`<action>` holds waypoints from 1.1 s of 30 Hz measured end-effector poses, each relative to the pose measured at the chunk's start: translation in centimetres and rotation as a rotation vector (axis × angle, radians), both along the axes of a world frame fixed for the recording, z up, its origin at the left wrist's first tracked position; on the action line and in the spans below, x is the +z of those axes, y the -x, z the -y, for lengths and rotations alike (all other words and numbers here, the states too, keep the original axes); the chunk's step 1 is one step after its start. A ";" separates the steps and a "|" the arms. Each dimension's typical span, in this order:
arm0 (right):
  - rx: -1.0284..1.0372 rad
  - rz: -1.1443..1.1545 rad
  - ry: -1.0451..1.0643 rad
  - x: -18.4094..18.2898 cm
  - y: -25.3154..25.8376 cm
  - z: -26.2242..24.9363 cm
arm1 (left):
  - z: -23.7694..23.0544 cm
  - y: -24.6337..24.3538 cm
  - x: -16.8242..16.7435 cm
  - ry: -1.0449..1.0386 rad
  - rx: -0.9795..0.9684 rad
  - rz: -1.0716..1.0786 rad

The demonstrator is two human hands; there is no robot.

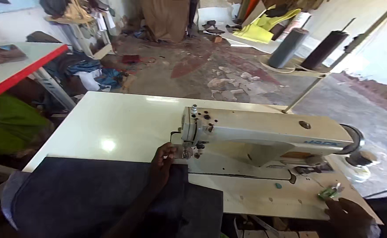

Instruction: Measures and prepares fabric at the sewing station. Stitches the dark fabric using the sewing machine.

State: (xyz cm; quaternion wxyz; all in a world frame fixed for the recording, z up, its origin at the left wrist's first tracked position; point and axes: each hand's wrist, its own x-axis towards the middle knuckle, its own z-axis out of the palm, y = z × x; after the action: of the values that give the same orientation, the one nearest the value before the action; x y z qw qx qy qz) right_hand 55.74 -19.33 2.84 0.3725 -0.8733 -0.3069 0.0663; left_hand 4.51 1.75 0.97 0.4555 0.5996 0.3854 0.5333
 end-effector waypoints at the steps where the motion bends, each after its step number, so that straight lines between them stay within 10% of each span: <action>1: 0.017 0.022 0.034 0.5 0.3 0.2 | 0.0 -0.1 0.1 0.003 -0.006 -0.005; 7: 0.380 0.054 -0.326 3.5 16.1 -2.1 | -0.1 -0.4 -0.5 -0.048 -0.051 -0.153; 13: 0.940 -0.032 -0.226 0.4 33.9 -8.5 | -0.1 -0.7 -0.1 -0.526 -0.289 -0.896; 23: 0.983 0.349 -0.032 -3.0 35.6 -8.4 | -7.4 6.4 0.9 -0.224 0.060 -1.378; 33: 0.881 0.296 -0.176 -2.9 34.5 -8.7 | 0.1 1.9 0.2 -0.270 -0.205 -1.002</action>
State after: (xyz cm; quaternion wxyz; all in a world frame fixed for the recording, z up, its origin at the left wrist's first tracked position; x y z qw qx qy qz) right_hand 21.24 -10.60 -0.08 0.3337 -0.6250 -0.7026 0.0664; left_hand 2.63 1.60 1.15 0.1840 0.8689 0.4231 0.1790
